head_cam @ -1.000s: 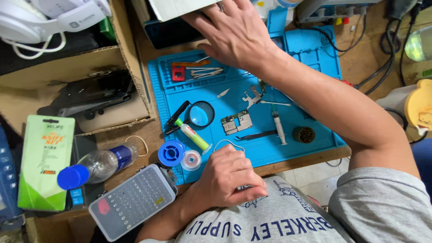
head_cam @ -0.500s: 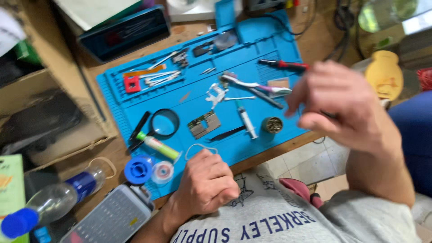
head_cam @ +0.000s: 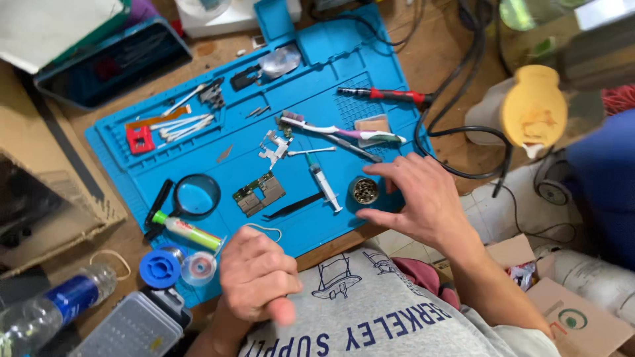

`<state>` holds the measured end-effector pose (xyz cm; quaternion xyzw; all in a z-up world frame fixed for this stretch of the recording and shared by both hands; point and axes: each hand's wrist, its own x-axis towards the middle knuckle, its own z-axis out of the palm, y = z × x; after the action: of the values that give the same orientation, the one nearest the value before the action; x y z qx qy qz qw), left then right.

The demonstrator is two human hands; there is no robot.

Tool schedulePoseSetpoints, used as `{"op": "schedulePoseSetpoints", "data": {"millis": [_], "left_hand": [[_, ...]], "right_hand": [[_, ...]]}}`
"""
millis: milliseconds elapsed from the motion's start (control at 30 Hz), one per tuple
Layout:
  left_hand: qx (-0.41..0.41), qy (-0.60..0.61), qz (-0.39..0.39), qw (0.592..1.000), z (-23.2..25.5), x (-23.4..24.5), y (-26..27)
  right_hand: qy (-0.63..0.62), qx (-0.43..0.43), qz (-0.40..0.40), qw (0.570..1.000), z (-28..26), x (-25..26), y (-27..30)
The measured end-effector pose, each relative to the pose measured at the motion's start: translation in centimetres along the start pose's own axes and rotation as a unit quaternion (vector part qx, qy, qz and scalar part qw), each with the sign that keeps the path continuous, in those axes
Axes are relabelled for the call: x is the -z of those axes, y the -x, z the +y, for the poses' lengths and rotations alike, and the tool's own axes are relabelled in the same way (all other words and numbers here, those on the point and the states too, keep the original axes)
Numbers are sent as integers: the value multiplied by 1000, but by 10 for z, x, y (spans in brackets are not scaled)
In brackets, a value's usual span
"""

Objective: The person cleans a small circuit board by applying liquid from a syringe and scrubbing with a toothbrush. They then use a cotton swab to wipe specific areas and inspect the board with a magnifying glass.

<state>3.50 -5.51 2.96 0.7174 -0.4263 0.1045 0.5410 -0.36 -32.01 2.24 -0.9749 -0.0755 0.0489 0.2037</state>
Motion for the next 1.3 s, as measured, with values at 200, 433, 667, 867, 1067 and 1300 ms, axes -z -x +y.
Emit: {"op": "schedulePoseSetpoints", "data": {"millis": [200, 433, 667, 867, 1067, 1300], "left_hand": [[63, -150, 55, 985, -7, 12, 9], [243, -448, -127, 851, -7, 31, 4], [203, -456, -97, 861, -10, 32, 8], [134, -412, -45, 900, -8, 36, -1], [46, -279, -54, 958, 1, 33, -9], [47, -114, 42, 991, -5, 12, 3]], "right_hand": [[92, -1, 0, 996, 3, -9, -12], [-7, -91, 70, 993, 1, -19, -10], [-70, 75, 215, 971, -18, -23, -9], [-52, 124, 210, 968, -38, -20, -19], [-464, 42, -14, 885, -50, -28, -17], [-678, 138, 71, 719, -71, -34, -30]]}}
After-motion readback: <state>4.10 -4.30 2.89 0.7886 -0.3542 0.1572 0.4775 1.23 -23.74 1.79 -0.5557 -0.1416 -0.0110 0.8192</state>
